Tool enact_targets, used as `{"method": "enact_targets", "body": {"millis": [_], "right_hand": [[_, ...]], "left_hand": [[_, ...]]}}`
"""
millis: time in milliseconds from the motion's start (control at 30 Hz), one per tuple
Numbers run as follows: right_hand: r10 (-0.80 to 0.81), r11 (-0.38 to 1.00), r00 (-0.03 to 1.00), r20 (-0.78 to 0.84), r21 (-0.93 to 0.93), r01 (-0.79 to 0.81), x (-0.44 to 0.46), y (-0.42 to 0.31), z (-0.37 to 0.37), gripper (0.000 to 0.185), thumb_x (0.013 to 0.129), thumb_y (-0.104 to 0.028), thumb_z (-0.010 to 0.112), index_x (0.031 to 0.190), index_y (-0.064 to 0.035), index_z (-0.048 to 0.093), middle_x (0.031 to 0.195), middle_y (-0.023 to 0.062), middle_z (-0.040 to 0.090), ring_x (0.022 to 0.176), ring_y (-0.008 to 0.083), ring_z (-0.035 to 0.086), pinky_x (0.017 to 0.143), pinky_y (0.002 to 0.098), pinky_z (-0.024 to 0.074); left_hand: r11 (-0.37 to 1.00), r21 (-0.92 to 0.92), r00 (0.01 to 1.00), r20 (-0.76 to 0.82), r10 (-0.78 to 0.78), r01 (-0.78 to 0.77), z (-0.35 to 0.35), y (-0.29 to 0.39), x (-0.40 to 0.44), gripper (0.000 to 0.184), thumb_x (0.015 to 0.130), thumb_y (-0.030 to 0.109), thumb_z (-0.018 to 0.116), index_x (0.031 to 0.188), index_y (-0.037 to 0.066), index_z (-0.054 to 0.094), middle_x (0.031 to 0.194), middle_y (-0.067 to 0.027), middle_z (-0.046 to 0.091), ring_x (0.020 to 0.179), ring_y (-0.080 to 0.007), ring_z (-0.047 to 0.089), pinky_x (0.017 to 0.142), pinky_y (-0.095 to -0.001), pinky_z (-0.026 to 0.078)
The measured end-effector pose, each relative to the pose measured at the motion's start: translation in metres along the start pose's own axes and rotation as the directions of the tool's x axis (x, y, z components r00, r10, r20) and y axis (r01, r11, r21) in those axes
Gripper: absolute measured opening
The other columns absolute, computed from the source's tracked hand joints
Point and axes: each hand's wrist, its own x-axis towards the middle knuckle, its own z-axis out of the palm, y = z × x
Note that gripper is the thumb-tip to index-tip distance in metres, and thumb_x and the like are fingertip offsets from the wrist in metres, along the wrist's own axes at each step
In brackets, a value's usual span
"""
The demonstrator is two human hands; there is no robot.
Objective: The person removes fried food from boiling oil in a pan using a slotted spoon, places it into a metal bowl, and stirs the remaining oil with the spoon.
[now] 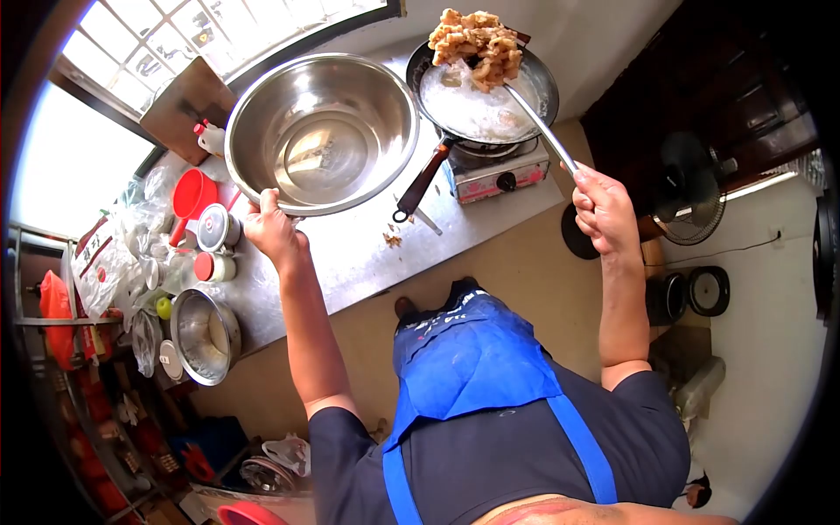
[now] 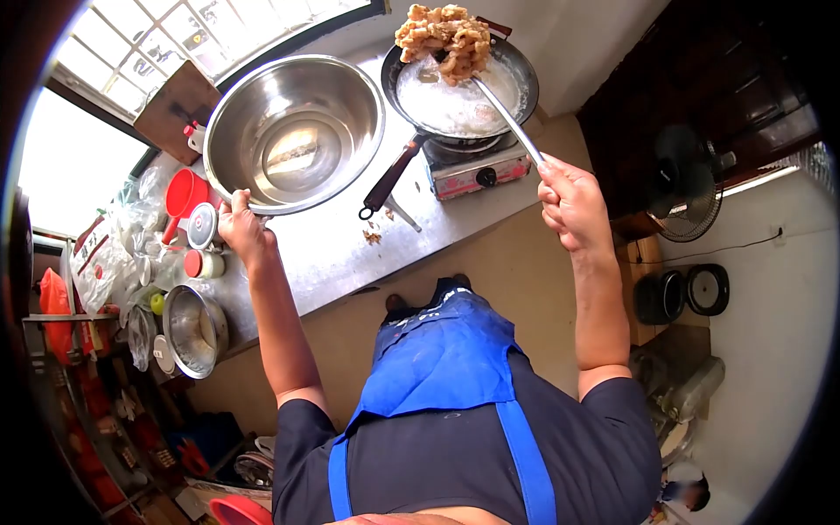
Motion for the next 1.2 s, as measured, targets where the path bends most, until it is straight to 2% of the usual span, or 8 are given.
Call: {"method": "enact_targets", "body": {"millis": [633,667,767,833,867,1000,1100,1200], "right_hand": [[0.182,0.944,0.885,0.43,-0.329,-0.034,-0.001,-0.016,0.111,0.032,0.106,-0.014,0.059,0.135,-0.0018,0.066,0.068,-0.0098,0.044,0.053,-0.0016,0.032,0.043,0.0162,0.0251],[0.133,0.913,0.861,0.491,-0.398,0.085,0.006,-0.005,0.119,0.029,0.106,-0.013,0.059,0.131,-0.0019,0.068,0.07,-0.0098,0.047,0.056,-0.0014,0.033,0.046,0.0169,0.0277],[0.046,0.775,0.788,0.614,-0.52,0.359,0.024,0.021,0.136,0.023,0.104,-0.013,0.06,0.12,-0.0017,0.073,0.072,-0.0021,0.059,0.06,0.0052,0.044,0.057,0.0243,0.0405],[-0.159,0.329,0.723,0.673,-0.654,0.681,0.004,0.007,0.155,0.024,0.1,-0.014,0.063,0.113,0.0034,0.073,0.065,0.0149,0.064,0.057,0.0286,0.058,0.059,0.0377,0.0446],[-0.131,0.316,0.736,0.665,-0.675,0.667,-0.002,0.001,0.161,0.026,0.099,-0.014,0.062,0.118,0.0023,0.07,0.073,0.0258,0.062,0.067,0.0401,0.062,0.064,0.0438,0.0473],[-0.2,0.055,0.635,0.746,-0.639,0.768,0.0,0.002,0.162,0.031,0.099,-0.014,0.063,0.129,-0.0046,0.068,0.074,0.023,0.065,0.067,0.0392,0.064,0.066,0.0426,0.0509],[-0.172,0.21,0.693,0.7,-0.661,0.721,-0.011,-0.013,0.161,0.031,0.1,-0.013,0.062,0.129,-0.0042,0.068,0.077,0.0224,0.068,0.067,0.0355,0.066,0.068,0.0398,0.0526],[-0.117,0.437,0.771,0.626,-0.665,0.606,-0.003,-0.017,0.147,0.031,0.101,-0.012,0.064,0.13,-0.0016,0.069,0.073,0.0079,0.062,0.066,0.0121,0.053,0.065,0.0307,0.0478]], "left_hand": [[1.0,-0.025,0.995,-0.102,-0.003,0.001,0.002,0.006,-0.016,0.009,0.09,-0.003,0.061,0.096,-0.006,0.066,0.091,-0.0097,0.071,0.074,-0.0151,0.067,0.069,-0.0287,0.055],[1.0,-0.006,0.992,-0.121,0.017,-0.018,-0.005,0.007,-0.019,0.009,0.089,-0.003,0.06,0.095,-0.006,0.066,0.091,-0.0102,0.071,0.074,-0.0158,0.067,0.069,-0.0291,0.056],[0.999,0.034,0.974,-0.222,0.036,-0.029,-0.027,0.005,-0.027,0.009,0.087,-0.003,0.06,0.095,-0.005,0.064,0.089,-0.0083,0.069,0.072,-0.0158,0.065,0.068,-0.0297,0.055],[1.0,-0.01,0.962,-0.272,-0.019,0.017,-0.038,0.003,-0.033,0.008,0.086,-0.002,0.061,0.094,-0.003,0.063,0.087,-0.0069,0.067,0.07,-0.0151,0.063,0.066,-0.0293,0.054],[0.999,-0.007,0.957,-0.289,-0.038,0.037,-0.044,0.004,-0.035,0.006,0.086,-0.002,0.061,0.093,-0.002,0.062,0.086,-0.0062,0.066,0.068,-0.0146,0.062,0.063,-0.0291,0.054],[0.995,-0.078,0.937,-0.342,-0.078,0.054,-0.068,-0.002,-0.046,0.002,0.088,0.001,0.062,0.088,0.001,0.059,0.082,-0.0042,0.061,0.063,-0.0132,0.059,0.054,-0.0286,0.05],[0.989,-0.127,0.936,-0.331,-0.118,0.079,-0.089,-0.012,-0.048,0.005,0.089,0.002,0.062,0.087,0.003,0.058,0.083,-0.0043,0.062,0.064,-0.0131,0.058,0.054,-0.0276,0.049],[0.987,-0.147,0.927,-0.359,-0.108,0.058,-0.104,-0.016,-0.05,0.005,0.091,0.004,0.063,0.087,0.004,0.059,0.08,-0.0034,0.061,0.058,-0.0124,0.056,0.048,-0.0261,0.045]]}}
